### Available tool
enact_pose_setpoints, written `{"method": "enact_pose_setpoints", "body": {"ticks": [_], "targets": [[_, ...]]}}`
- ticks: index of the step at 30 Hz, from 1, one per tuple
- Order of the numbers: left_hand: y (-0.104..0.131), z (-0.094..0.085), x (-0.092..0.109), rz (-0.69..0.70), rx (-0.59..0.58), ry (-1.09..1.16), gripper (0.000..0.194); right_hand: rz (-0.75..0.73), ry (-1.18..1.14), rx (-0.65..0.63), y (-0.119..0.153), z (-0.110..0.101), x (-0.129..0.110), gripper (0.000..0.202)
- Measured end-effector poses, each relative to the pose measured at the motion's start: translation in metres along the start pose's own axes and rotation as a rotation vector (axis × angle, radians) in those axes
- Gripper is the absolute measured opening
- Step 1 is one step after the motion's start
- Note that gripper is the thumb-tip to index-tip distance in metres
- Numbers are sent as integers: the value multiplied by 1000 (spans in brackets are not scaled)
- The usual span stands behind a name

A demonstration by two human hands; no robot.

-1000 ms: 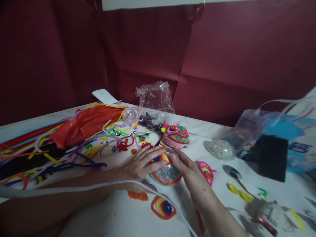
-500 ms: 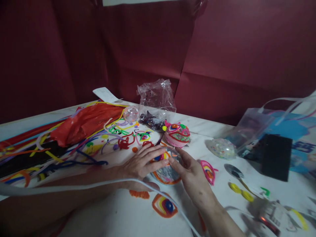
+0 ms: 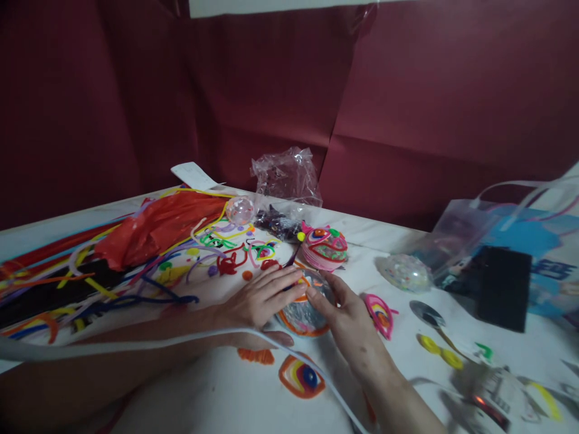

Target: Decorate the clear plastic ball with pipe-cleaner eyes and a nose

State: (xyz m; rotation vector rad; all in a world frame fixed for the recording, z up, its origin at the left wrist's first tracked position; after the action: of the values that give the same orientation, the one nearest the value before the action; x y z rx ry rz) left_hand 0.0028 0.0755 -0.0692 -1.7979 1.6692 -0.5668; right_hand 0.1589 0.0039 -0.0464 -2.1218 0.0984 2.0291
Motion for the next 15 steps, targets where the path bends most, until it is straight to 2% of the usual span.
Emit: {"method": "enact_pose_setpoints", "body": {"ticks": [5, 8, 11, 15], "targets": [[-1, 1, 2, 34, 57, 51, 77, 36, 32, 43, 3, -3, -5, 72], [-2, -2, 2, 24, 10, 74, 81, 56, 129, 117, 8, -14, -18, 80], [-3, -6, 1, -32, -71, 99, 84, 77, 373, 183, 19, -38, -35, 70], [-3, -4, -2, -84, -124, 124, 89, 77, 593, 371, 47, -85, -48, 46]]}}
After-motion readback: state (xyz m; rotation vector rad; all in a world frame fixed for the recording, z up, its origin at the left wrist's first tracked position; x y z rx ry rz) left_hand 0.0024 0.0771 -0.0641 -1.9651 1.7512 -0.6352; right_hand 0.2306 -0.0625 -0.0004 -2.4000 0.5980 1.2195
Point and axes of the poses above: each hand's wrist, its own y-axis away from the middle knuckle, its own z-axis out of the palm, x = y × z, the point moved 2 cm from there along -y, towards the middle knuckle, and after that the axes turned 2 degrees about -x, right-handed, at the moved point
